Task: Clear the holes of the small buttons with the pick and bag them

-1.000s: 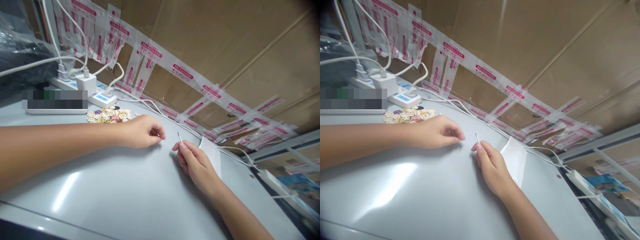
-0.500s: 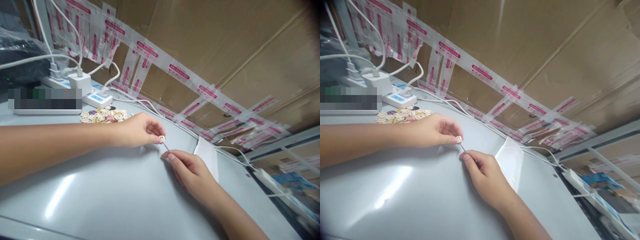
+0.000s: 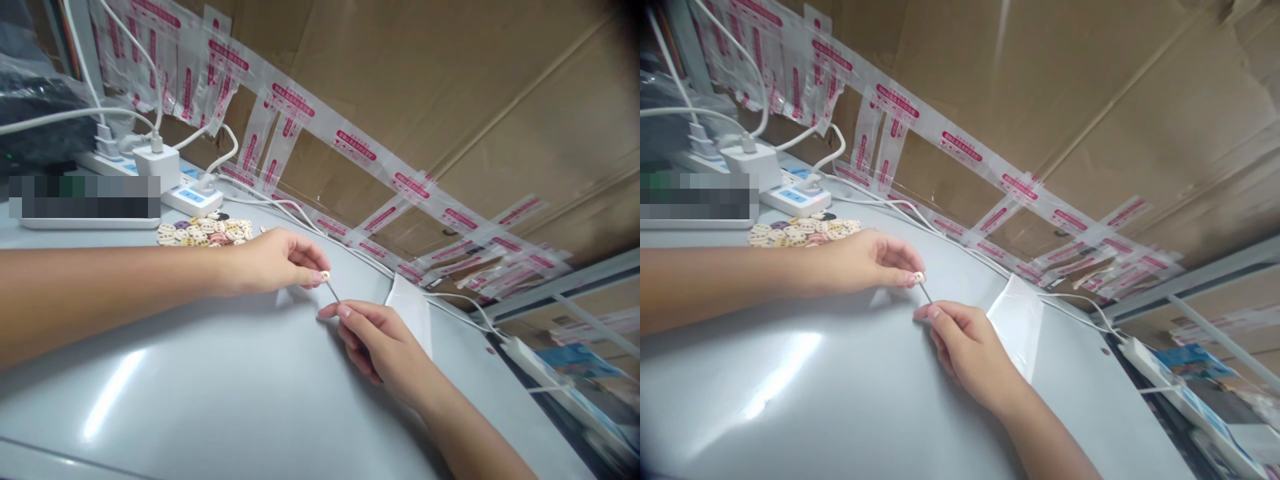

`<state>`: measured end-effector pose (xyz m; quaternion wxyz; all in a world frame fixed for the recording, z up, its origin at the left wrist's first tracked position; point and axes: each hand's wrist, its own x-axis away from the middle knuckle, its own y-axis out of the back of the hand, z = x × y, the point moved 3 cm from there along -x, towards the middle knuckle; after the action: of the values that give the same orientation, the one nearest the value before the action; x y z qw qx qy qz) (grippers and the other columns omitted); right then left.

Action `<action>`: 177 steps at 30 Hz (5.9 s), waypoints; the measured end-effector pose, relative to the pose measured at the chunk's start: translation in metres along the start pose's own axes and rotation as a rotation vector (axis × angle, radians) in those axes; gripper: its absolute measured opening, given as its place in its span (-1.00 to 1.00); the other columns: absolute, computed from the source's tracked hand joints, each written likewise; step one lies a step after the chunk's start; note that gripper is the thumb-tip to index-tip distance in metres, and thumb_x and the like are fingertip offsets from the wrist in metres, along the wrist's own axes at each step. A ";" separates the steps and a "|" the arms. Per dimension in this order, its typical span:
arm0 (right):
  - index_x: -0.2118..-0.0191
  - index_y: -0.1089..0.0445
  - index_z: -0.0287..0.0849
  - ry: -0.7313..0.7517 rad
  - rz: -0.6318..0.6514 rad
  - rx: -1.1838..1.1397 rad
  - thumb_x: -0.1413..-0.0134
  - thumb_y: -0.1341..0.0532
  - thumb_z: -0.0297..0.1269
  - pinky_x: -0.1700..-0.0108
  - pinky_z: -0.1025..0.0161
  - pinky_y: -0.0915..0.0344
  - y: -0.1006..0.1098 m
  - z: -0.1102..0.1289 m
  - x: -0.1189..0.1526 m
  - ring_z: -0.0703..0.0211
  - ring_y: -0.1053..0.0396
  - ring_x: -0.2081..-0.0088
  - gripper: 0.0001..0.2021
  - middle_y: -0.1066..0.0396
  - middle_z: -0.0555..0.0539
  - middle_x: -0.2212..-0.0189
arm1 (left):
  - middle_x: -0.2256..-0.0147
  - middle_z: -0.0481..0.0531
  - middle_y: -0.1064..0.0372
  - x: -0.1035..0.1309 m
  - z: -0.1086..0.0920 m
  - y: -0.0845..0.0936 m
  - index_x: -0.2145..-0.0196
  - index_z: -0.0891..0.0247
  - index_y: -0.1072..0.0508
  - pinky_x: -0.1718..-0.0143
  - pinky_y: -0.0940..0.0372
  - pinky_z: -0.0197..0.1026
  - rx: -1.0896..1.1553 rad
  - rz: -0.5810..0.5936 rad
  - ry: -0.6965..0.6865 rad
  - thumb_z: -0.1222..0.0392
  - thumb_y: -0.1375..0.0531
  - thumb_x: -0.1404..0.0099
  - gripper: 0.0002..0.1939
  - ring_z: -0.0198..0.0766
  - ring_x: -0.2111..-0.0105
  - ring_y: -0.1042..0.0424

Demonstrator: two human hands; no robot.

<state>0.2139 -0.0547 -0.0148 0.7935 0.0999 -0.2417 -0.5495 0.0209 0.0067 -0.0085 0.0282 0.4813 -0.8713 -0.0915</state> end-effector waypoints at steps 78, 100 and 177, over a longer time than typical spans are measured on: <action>0.39 -0.40 -0.18 0.265 -0.400 0.299 -0.20 -0.17 -0.11 0.52 0.33 0.01 0.000 0.013 0.006 0.31 -0.02 0.55 -0.74 -0.07 0.10 0.60 | 0.38 -0.10 -0.34 0.011 -0.006 -0.021 0.27 0.22 -0.43 0.40 -0.13 -0.31 -0.312 0.174 -0.109 0.17 -0.10 -0.29 -0.86 -0.35 0.40 -0.26; 0.39 -0.36 -0.17 0.264 -0.328 0.289 -0.19 -0.18 -0.12 0.52 0.34 -0.03 -0.003 0.009 0.001 0.30 -0.04 0.54 -0.76 -0.09 0.09 0.59 | 0.52 -0.14 -0.22 0.013 -0.010 -0.024 0.36 0.23 -0.39 0.46 -0.04 -0.29 -0.420 0.137 -0.191 0.20 -0.08 -0.27 -0.88 -0.36 0.50 -0.16; 0.37 -0.39 -0.18 0.127 -0.412 0.041 -0.08 -0.28 0.01 0.62 0.37 0.13 0.000 0.010 0.004 0.39 0.06 0.64 -0.69 0.02 0.16 0.66 | 0.23 0.05 -0.56 -0.004 0.014 -0.015 0.18 0.31 -0.44 0.21 -0.43 -0.26 0.198 0.199 0.084 0.25 -0.21 -0.31 -0.87 -0.34 0.36 -0.55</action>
<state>0.2102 -0.0571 -0.0051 0.6759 0.1979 -0.1769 -0.6876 0.0333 0.0041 -0.0252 0.0258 0.3965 -0.9175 0.0184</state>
